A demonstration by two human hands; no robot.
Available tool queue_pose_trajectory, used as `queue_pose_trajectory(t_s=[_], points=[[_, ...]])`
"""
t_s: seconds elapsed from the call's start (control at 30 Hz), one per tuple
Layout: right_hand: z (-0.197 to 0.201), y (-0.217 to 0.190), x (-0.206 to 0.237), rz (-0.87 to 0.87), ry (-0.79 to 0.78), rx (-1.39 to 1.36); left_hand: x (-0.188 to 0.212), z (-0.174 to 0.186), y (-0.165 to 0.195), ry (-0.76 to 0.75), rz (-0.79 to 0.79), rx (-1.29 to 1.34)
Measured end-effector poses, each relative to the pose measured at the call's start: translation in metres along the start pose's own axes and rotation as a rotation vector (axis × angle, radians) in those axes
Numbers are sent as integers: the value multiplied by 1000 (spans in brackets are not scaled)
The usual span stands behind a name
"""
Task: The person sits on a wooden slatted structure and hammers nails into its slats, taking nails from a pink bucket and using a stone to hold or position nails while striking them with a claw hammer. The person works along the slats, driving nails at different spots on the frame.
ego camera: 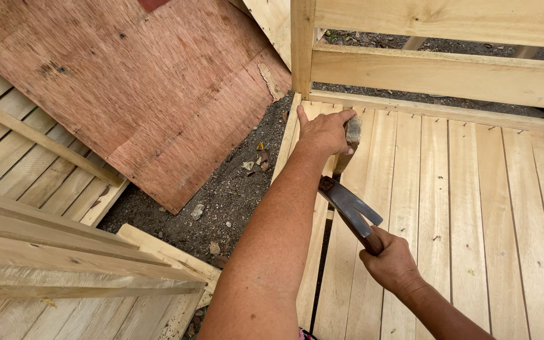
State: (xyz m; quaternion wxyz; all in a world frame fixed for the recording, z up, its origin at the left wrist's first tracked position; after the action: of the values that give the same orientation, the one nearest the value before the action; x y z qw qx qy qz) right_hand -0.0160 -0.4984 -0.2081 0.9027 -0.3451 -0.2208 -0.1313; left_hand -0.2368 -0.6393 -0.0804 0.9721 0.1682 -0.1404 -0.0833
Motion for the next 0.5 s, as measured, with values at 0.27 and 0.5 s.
queue_pose_trajectory(t_s=[0.27, 0.5], points=[[-14, 11, -12, -116, -135, 185, 6, 0, 1, 8, 26, -12], [-23, 13, -17, -84, -111, 122, 4, 1, 0, -12, 32, -16]])
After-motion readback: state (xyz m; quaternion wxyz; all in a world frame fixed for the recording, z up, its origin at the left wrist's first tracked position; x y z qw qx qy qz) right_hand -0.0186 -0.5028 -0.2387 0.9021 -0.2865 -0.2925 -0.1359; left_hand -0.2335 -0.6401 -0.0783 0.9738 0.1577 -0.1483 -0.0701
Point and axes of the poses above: each hand's wrist, its own x-axis away from the middle knuckle, its own z-axis out of the back of the hand, y = z × x, the point moved 10 cm from there along -x, towards the middle knuckle, and after that the axes turned 2 degrees about z, right-handed, at the moved point
